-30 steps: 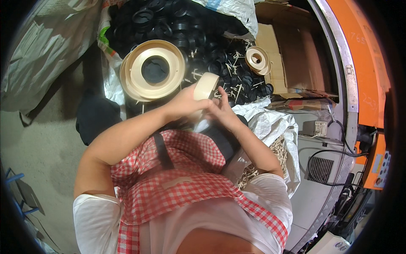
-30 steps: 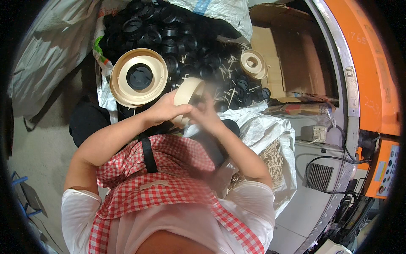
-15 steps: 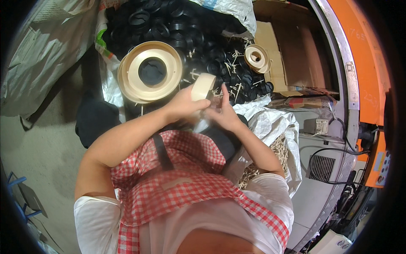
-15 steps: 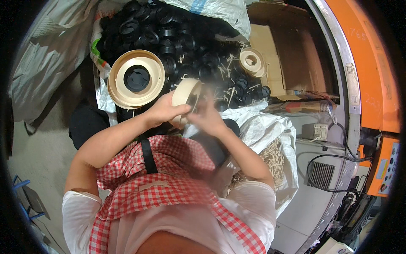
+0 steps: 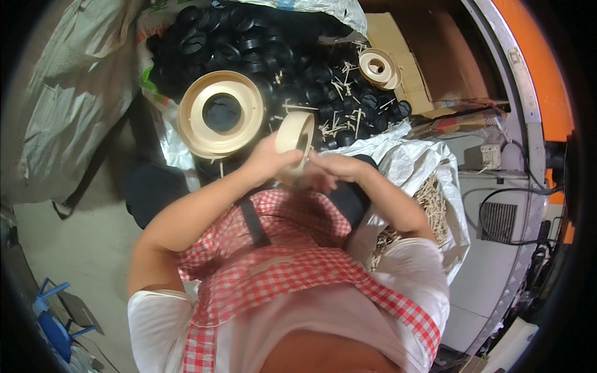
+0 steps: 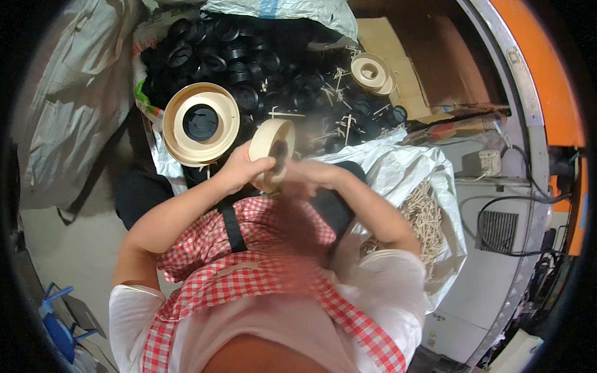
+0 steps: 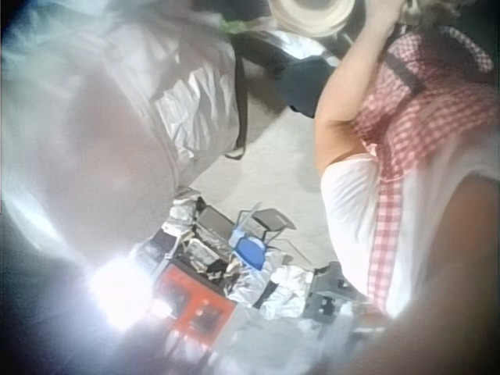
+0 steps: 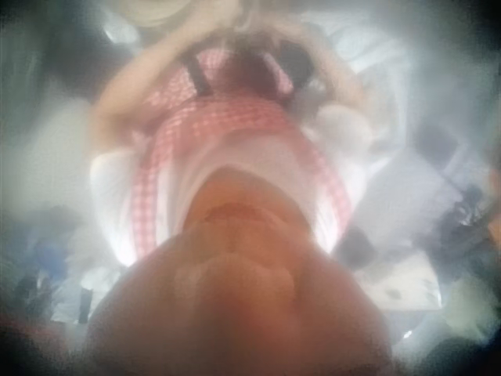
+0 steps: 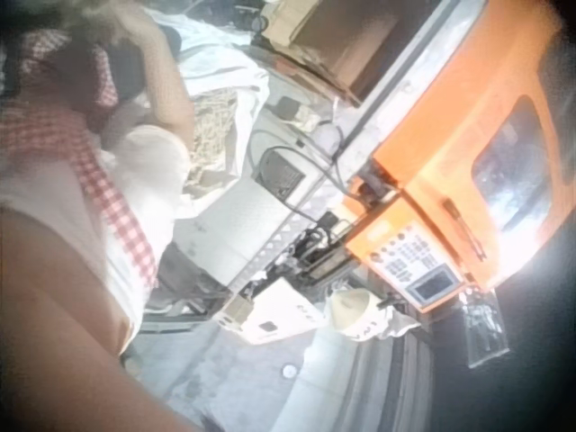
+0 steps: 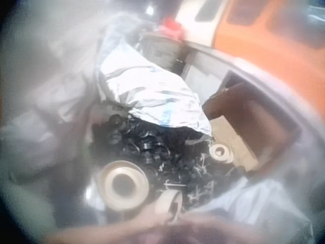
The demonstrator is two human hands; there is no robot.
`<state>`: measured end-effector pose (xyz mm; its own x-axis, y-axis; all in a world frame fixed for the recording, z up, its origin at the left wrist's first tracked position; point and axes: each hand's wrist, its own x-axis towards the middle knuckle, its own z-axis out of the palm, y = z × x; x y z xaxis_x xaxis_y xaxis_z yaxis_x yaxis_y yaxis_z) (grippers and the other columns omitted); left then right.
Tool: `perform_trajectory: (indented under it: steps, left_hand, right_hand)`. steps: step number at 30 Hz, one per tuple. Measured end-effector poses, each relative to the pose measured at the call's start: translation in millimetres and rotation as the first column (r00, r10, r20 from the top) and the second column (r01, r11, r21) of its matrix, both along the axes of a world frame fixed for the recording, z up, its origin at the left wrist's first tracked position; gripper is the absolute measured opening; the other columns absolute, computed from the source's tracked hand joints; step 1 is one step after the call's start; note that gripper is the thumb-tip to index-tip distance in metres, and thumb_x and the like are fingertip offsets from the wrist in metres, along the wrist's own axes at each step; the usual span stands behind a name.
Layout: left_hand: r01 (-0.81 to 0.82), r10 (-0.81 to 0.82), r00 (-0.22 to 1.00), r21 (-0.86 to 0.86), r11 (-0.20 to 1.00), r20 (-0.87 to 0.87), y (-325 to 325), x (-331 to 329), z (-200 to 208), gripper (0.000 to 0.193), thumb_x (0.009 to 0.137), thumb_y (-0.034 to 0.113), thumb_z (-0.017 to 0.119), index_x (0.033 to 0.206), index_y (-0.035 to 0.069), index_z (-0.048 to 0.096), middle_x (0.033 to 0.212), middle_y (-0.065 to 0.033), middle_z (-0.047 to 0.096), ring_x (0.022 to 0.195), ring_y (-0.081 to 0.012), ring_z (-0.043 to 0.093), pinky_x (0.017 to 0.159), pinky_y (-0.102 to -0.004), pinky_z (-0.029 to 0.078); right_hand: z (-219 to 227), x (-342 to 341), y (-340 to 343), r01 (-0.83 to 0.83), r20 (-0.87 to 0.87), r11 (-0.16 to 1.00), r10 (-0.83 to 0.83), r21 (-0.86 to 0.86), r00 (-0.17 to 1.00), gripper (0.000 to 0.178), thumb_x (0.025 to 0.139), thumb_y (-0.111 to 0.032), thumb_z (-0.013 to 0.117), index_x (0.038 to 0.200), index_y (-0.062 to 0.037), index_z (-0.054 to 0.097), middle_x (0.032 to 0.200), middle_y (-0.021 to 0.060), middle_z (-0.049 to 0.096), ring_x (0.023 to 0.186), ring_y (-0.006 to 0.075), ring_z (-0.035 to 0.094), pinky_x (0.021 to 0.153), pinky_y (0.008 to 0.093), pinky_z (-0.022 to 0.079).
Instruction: The person takes circular cream-colored components and small wooden sticks, inserting the sticks into the sides of the components. The person then stacks the assembled components on top of each other.
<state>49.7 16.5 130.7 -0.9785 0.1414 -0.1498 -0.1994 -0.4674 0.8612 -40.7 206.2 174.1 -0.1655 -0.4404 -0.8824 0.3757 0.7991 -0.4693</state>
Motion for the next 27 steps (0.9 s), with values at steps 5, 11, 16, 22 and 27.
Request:
perform_trajectory:
  steps: [5,11,16,22,27]
  left_hand:
    - [-0.027,-0.021,0.988,-0.308,0.951,-0.152,-10.5,11.4,14.3,0.051,0.078,0.016,0.068,0.121,-0.002,0.046,0.108,-0.0077,0.058,0.096,-0.0122,0.055,0.083,-0.0283,0.047]
    - [-0.830,-0.224,0.431,-0.482,0.281,-0.874,-54.0,43.5,58.8,0.076,0.065,0.013,0.073,0.130,-0.006,0.040,0.136,-0.0343,0.032,0.126,-0.0518,0.031,0.101,-0.0553,0.031]
    - [-0.416,-0.288,0.898,-0.856,-0.306,-0.333,-55.2,46.3,18.4,0.084,0.063,0.015,0.069,0.138,0.004,0.034,0.142,-0.0271,0.027,0.126,-0.0532,0.027,0.100,-0.0626,0.023]
    - [-0.498,0.054,0.862,-0.862,-0.096,-0.504,-90.0,40.6,31.9,0.084,0.065,0.012,0.066,0.139,-0.001,0.029,0.137,-0.0288,0.034,0.127,-0.0417,0.036,0.103,-0.0408,0.033]
    - [-0.543,0.372,0.811,-0.816,0.195,-0.451,-131.0,49.2,43.8,0.082,0.066,0.015,0.066,0.139,0.003,0.030,0.130,-0.0235,0.046,0.118,-0.0325,0.048,0.097,-0.0380,0.040]
  right_hand:
    - [-11.5,3.9,21.5,-0.098,-0.286,0.995,0.090,-0.012,0.954,0.038,0.095,-0.035,0.047,0.095,-0.0005,0.062,0.070,0.0075,0.065,0.051,0.0110,0.057,0.042,0.0212,0.044]
    - [-83.8,-39.6,-31.2,0.101,-0.467,0.958,-0.221,-0.268,0.856,0.033,0.094,-0.033,0.050,0.080,-0.0035,0.055,0.057,0.0018,0.052,0.042,0.0094,0.043,0.045,0.0234,0.039]
    - [-177.8,-18.8,-125.1,0.631,0.297,0.506,-0.591,-0.588,0.750,0.049,0.091,-0.047,0.049,0.108,-0.0026,0.061,0.094,0.0092,0.064,0.083,0.0193,0.058,0.067,0.0358,0.048]
    - [-179.6,8.4,-166.2,0.652,0.007,0.597,-0.735,-0.467,0.678,0.060,0.087,-0.056,0.050,0.110,-0.0015,0.060,0.106,0.0125,0.063,0.093,0.0229,0.058,0.078,0.0363,0.048]
    - [-128.8,10.3,-185.3,0.506,-0.157,0.651,-0.688,-0.566,0.709,0.039,0.089,-0.038,0.057,0.109,-0.0048,0.054,0.105,0.0087,0.059,0.105,0.0200,0.052,0.089,0.0331,0.041]
